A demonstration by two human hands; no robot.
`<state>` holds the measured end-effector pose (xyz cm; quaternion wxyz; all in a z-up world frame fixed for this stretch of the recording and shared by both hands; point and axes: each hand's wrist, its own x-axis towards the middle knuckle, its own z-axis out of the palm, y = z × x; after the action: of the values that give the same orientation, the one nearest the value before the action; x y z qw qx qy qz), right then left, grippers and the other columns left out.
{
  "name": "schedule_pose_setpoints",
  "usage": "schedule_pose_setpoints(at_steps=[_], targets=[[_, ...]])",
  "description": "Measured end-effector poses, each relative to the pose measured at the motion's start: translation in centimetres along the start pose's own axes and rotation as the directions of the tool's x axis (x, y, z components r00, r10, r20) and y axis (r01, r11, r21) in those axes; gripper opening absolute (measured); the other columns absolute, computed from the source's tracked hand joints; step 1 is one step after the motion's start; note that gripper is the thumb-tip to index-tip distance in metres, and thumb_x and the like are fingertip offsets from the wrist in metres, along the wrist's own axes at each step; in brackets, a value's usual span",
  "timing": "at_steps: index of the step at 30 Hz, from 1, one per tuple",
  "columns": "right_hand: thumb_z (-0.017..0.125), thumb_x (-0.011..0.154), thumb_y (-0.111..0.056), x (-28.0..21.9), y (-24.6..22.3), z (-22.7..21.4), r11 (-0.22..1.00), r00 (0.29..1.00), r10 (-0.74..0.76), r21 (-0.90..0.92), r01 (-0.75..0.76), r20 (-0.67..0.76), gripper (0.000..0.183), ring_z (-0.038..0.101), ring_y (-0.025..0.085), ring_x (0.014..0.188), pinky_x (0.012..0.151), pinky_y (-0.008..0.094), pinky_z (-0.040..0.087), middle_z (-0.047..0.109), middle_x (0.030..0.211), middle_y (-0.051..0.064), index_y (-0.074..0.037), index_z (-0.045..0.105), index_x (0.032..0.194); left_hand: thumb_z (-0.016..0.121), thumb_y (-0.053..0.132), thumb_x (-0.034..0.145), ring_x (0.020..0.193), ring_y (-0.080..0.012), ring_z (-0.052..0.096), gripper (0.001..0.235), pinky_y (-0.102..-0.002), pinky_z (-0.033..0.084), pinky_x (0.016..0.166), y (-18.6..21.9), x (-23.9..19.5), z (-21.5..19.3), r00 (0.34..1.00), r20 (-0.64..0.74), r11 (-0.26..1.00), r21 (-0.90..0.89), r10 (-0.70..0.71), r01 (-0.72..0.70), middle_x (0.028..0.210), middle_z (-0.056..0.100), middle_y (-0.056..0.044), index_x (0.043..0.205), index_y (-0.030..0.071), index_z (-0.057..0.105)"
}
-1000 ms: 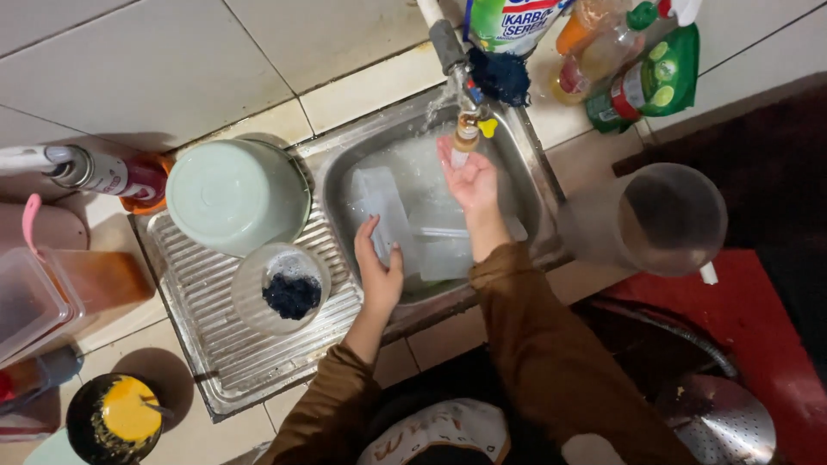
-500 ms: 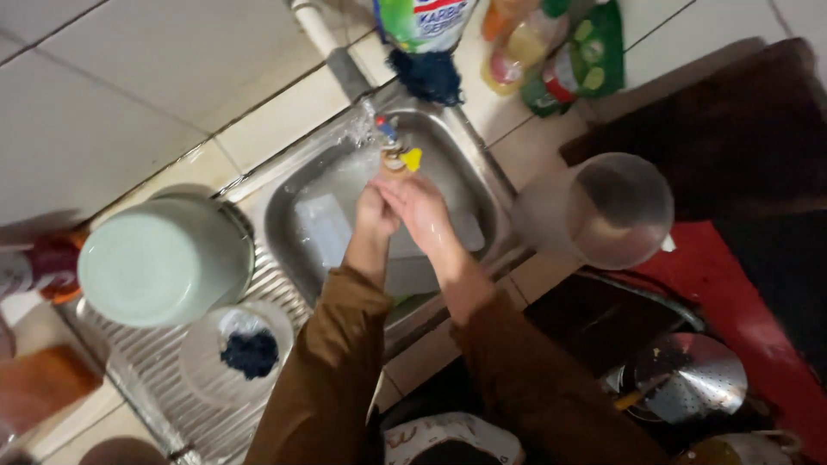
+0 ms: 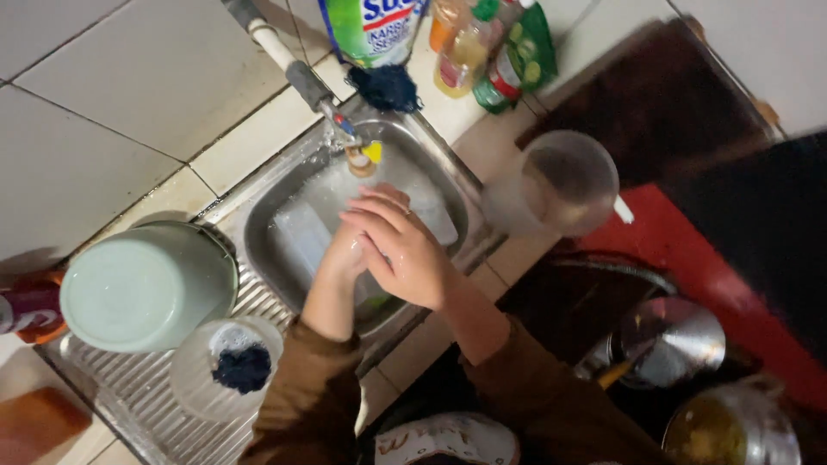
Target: The person washes a light green bowl and a clear plastic container in a kitchen sink using a blue scrubber and running water. They briefly stir food in a pot on the stove before returning to scrub the container and rinse it.
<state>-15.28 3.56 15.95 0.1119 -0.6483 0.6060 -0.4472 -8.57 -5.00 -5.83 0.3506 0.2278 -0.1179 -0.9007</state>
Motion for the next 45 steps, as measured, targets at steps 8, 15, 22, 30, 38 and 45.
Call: schedule_pose_setpoints(at_steps=[8, 15, 22, 30, 38, 45], targets=[[0.061, 0.094, -0.023, -12.8, 6.7, 13.8, 0.697, 0.648, 0.665, 0.002, -0.717, 0.371, 0.049, 0.051, 0.038, 0.137, 0.118, 0.050, 0.038, 0.062, 0.137, 0.023, -0.002, 0.060, 0.138, 0.068, 0.029, 0.082, 0.111, -0.0400, 0.069, 0.032, -0.079, 0.013, 0.108, 7.8, -8.8, -5.6, 0.977, 0.097, -0.933, 0.293, -0.190, -0.210, 0.104, 0.078, 0.001, 0.111, 0.040, 0.075], [0.065, 0.111, -0.025, -9.2, -12.5, -0.1, 0.629, 0.958, 0.271, 0.770, -0.106, -0.090, 0.043, 0.041, 0.011, 0.151, 0.129, 0.041, 0.031, 0.052, 0.159, 0.002, -0.020, 0.056, 0.153, 0.056, 0.016, 0.112, 0.114, -0.0223, 0.059, 0.021, -0.036, 0.055, 0.096, 15.1, -25.3, 16.0, 0.815, 0.579, 0.200, 0.797, 0.017, -0.570, 0.142, 0.053, -0.013, 0.123, -0.001, 0.062], [0.063, 0.102, -0.033, -19.6, 4.9, 12.9, 0.597, 0.751, 0.632, 0.739, -0.314, -0.191, 0.041, 0.067, 0.028, 0.109, 0.089, 0.038, 0.055, 0.066, 0.120, 0.013, -0.011, 0.053, 0.136, 0.074, 0.053, 0.083, 0.151, -0.0324, 0.016, 0.079, -0.070, 0.003, 0.112, 11.5, -21.4, 5.0, 0.850, 0.119, -0.601, 0.657, -0.513, -0.455, 0.162, 0.036, -0.001, 0.151, 0.030, 0.043], [0.067, 0.072, 0.001, -51.0, 7.5, 1.8, 0.525, 0.305, 0.451, -0.027, -0.851, -0.839, 0.057, 0.051, 0.057, 0.114, 0.103, 0.062, 0.041, 0.053, 0.116, 0.036, 0.009, 0.054, 0.126, 0.065, 0.037, 0.095, 0.150, -0.0566, 0.010, 0.047, -0.082, 0.001, 0.110, 4.1, -23.3, 0.0, 0.938, 0.290, -0.575, 0.741, -0.192, -0.347, 0.165, 0.031, -0.017, 0.139, 0.027, 0.059], [0.087, 0.077, -0.027, -59.2, 15.2, 2.5, 0.079, -0.526, 0.814, 0.943, -0.322, -0.248, 0.062, 0.067, 0.043, 0.103, 0.071, 0.060, 0.059, 0.065, 0.113, 0.025, -0.004, 0.060, 0.128, 0.062, 0.032, 0.099, 0.145, -0.0606, 0.023, 0.035, -0.083, 0.009, 0.109, 0.4, -23.9, 1.9, 0.910, 0.336, -0.469, 0.781, -0.241, -0.412, 0.159, 0.039, -0.016, 0.134, 0.027, 0.062], [0.059, 0.092, -0.011, -51.8, 7.5, -3.3, 0.101, -0.420, 0.895, 0.985, -0.139, -0.151, 0.007, 0.047, 0.015, 0.046, 0.039, 0.027, 0.039, 0.051, 0.064, 0.006, -0.010, 0.054, 0.096, 0.055, 0.030, 0.100, 0.153, -0.0482, 0.021, 0.031, -0.071, 0.009, 0.115, -2.1, -24.1, 2.8, 0.887, 0.375, -0.409, 0.789, -0.271, -0.459, 0.161, 0.038, -0.020, 0.130, 0.027, 0.063]])
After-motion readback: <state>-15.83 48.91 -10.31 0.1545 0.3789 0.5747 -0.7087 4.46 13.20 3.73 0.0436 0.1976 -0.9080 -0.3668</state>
